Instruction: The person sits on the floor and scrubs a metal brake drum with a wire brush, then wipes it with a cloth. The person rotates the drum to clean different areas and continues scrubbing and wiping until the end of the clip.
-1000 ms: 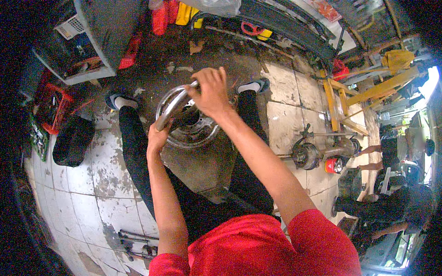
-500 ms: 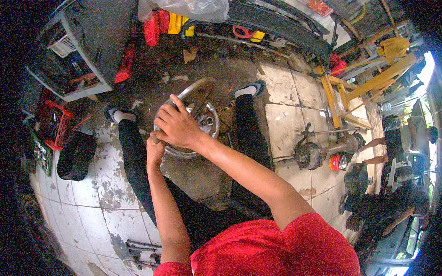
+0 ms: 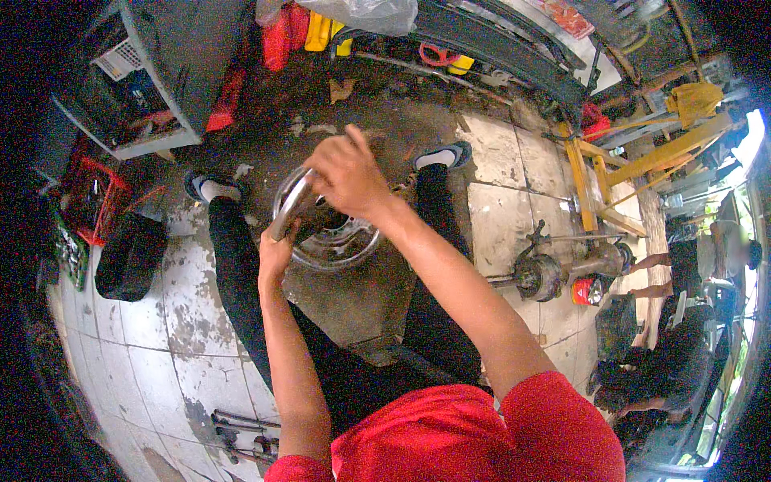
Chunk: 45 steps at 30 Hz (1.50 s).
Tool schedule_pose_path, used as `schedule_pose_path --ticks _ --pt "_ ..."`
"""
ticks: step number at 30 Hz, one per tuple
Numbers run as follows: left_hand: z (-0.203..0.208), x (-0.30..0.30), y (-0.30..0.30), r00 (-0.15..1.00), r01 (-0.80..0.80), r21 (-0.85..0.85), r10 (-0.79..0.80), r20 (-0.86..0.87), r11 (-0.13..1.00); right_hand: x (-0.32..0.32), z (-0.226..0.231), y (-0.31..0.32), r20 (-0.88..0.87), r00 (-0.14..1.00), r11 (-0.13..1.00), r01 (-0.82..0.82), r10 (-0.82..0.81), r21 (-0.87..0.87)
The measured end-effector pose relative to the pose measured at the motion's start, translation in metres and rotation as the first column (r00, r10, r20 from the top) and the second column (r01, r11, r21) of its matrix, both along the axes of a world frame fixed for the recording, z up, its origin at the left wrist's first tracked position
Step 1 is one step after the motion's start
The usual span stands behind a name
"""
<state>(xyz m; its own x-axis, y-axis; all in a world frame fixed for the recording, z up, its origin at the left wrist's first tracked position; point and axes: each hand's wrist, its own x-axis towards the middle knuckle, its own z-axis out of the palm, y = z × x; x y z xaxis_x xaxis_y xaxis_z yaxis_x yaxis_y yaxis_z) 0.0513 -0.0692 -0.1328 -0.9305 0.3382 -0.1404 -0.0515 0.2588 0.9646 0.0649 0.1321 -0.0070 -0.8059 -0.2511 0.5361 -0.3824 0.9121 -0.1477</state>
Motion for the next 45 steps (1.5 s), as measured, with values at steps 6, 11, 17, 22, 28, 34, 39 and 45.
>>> schedule_pose_path --ticks 6,11,17,22,28,34,39,45 --pt "0.003 0.000 -0.001 0.999 0.008 -0.067 -0.005 0.051 0.998 -0.009 -0.008 0.037 0.020 0.995 0.950 0.099 -0.097 -0.298" --pt "0.007 0.002 0.002 0.999 -0.001 -0.065 0.004 0.047 0.998 -0.010 -0.016 0.038 -0.029 0.991 0.948 0.116 -0.130 -0.297" --pt "-0.010 0.000 -0.002 1.000 -0.015 -0.080 0.017 0.019 0.997 -0.009 -0.016 0.031 -0.050 0.987 0.944 0.128 -0.150 -0.304" --pt "-0.005 -0.001 0.000 0.999 0.004 -0.087 -0.001 0.035 0.996 -0.009 -0.017 0.032 -0.065 0.982 0.941 0.148 -0.176 -0.303" --pt "-0.003 0.001 0.000 0.998 -0.030 -0.069 0.033 0.044 0.997 -0.019 -0.024 0.037 -0.015 0.977 0.849 0.179 -0.214 -0.497" --pt "-0.002 -0.001 0.001 0.999 -0.012 -0.165 0.021 0.051 0.986 -0.021 -0.030 0.047 0.059 0.960 0.783 0.259 -0.275 -0.566" --pt "-0.005 -0.002 0.000 0.998 0.011 -0.134 -0.002 0.063 0.991 -0.021 -0.031 0.048 0.101 0.954 0.760 0.285 -0.281 -0.584" --pt "-0.003 0.000 -0.002 1.000 0.004 -0.104 -0.003 0.008 0.995 -0.021 -0.027 0.049 0.166 0.941 0.756 0.336 -0.295 -0.561"
